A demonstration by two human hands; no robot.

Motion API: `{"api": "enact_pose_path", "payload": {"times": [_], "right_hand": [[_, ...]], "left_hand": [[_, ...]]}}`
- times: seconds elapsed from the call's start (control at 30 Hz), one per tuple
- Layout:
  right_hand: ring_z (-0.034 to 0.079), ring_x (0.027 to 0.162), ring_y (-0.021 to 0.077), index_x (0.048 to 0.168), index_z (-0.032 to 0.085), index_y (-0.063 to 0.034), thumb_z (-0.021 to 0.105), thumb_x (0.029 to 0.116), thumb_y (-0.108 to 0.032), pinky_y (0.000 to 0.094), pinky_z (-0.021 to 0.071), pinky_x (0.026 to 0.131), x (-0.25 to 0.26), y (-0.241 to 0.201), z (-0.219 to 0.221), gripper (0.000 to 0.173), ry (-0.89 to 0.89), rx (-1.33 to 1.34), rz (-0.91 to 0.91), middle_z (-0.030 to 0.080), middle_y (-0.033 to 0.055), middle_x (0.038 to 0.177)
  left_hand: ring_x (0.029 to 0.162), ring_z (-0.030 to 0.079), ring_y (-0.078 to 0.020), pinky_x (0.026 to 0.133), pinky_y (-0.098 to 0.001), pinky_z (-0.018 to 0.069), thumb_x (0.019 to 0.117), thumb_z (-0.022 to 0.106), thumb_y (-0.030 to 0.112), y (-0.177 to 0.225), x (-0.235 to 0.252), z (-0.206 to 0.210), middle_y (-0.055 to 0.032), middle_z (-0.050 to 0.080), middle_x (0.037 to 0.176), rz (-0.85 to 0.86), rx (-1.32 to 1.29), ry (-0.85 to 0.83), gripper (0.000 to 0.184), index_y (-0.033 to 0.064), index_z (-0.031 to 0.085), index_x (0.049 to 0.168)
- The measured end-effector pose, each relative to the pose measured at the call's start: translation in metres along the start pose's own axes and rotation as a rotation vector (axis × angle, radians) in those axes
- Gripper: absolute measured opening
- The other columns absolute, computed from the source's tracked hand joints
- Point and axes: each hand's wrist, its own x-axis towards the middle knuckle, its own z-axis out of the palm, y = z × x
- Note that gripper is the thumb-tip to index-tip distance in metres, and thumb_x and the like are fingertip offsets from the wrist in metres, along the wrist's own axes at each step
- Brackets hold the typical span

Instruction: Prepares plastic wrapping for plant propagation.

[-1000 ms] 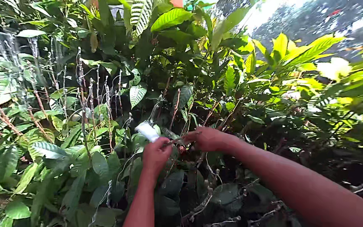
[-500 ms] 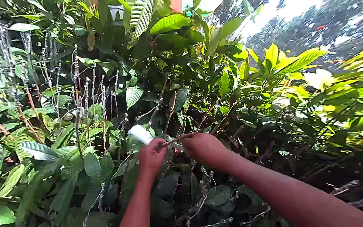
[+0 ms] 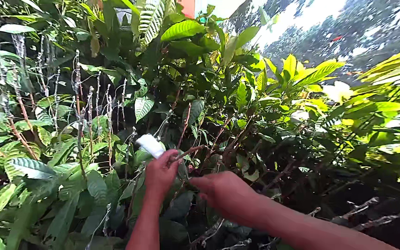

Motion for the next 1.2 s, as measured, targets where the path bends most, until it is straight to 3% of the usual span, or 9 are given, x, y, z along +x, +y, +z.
{"api": "enact_pose_path", "payload": {"times": [0.1,0.17,0.3,0.43,0.53,0.73,0.83,1.07,1.2], "right_hand": [[0.064,0.063,0.0115,0.124,0.067,-0.0066,0.061,0.1029,-0.014,0.0299,0.0553,0.057,-0.005,-0.023,-0.034,0.024,-0.021,0.411,-0.046,0.069,0.0052,0.087],[0.066,0.078,0.0052,0.135,0.059,-0.0084,0.057,0.1047,-0.014,0.0217,0.0512,0.058,0.014,0.012,-0.069,0.031,0.013,0.546,0.047,0.073,0.0030,0.113],[0.070,0.091,0.0338,0.126,0.065,-0.0075,0.064,0.0988,-0.016,0.0576,0.0556,0.077,0.010,0.023,-0.050,0.028,0.103,-0.068,0.132,0.071,0.0157,0.102],[0.069,0.090,0.0148,0.133,0.061,-0.0062,0.057,0.1053,-0.013,0.0340,0.0568,0.079,0.026,0.022,-0.067,0.029,0.089,0.204,0.069,0.073,0.0086,0.115],[0.069,0.097,0.0350,0.128,0.065,-0.0084,0.064,0.0994,-0.015,0.0575,0.0552,0.085,0.021,0.039,-0.035,0.029,0.151,-0.137,0.114,0.071,0.0158,0.105],[0.067,0.099,0.0145,0.136,0.060,-0.0046,0.054,0.1054,-0.007,0.0355,0.0545,0.084,0.037,0.035,-0.069,0.031,-0.018,0.278,0.029,0.070,0.0093,0.123],[0.071,0.103,0.0245,0.130,0.064,-0.0062,0.061,0.1031,-0.016,0.0512,0.0549,0.094,0.045,0.069,-0.047,0.029,0.011,0.070,0.137,0.074,0.0102,0.115],[0.060,0.060,0.0125,0.125,0.069,-0.0071,0.062,0.0995,-0.015,0.0306,0.0544,0.058,-0.025,0.004,-0.017,0.027,0.277,0.238,-0.104,0.067,0.0042,0.076],[0.069,0.090,0.0105,0.136,0.060,-0.0121,0.061,0.1031,-0.014,0.0333,0.0584,0.079,0.000,0.045,-0.059,0.033,0.244,0.210,0.102,0.073,0.0016,0.113]], "left_hand": [[0.080,0.073,-0.0238,0.075,-0.0508,0.0588,0.0960,0.065,0.025,0.009,-0.004,0.011,-0.0085,0.076,0.093,0.006,0.088,-0.118,0.025,0.0127,0.077,0.115],[0.079,0.072,-0.0306,0.072,-0.0580,0.0566,0.0963,0.065,0.026,0.017,-0.010,0.017,-0.0123,0.075,0.091,0.070,0.157,-0.168,0.022,0.0127,0.078,0.107],[0.070,0.071,-0.0223,0.066,-0.0482,0.0593,0.0974,0.064,0.029,0.016,-0.002,0.005,-0.0070,0.075,0.087,0.121,0.205,-0.073,0.024,0.0126,0.077,0.109],[0.078,0.073,-0.0343,0.071,-0.0601,0.0567,0.0958,0.066,0.023,0.030,-0.010,0.016,-0.0151,0.075,0.092,0.124,0.216,-0.112,0.019,0.0117,0.079,0.106],[0.075,0.072,-0.0251,0.069,-0.0522,0.0587,0.0991,0.063,0.028,0.028,-0.002,0.005,-0.0088,0.076,0.092,0.113,0.220,-0.073,0.023,0.0126,0.077,0.108],[0.082,0.073,-0.0379,0.072,-0.0622,0.0564,0.0973,0.065,0.023,0.042,-0.006,0.021,-0.0170,0.074,0.092,0.125,0.246,-0.184,0.020,0.0098,0.078,0.105],[0.073,0.072,-0.0279,0.066,-0.0547,0.0573,0.0977,0.063,0.028,0.035,-0.004,0.013,-0.0097,0.075,0.088,0.182,0.243,-0.099,0.022,0.0138,0.079,0.102],[0.076,0.073,-0.0253,0.068,-0.0530,0.0583,0.0967,0.065,0.026,0.034,0.005,0.011,-0.0070,0.076,0.089,0.090,0.193,0.032,0.022,0.0136,0.077,0.110],[0.072,0.071,-0.0288,0.065,-0.0553,0.0568,0.0975,0.063,0.028,0.046,-0.008,0.029,-0.0102,0.075,0.087,0.163,0.200,-0.086,0.021,0.0149,0.079,0.105]]}}
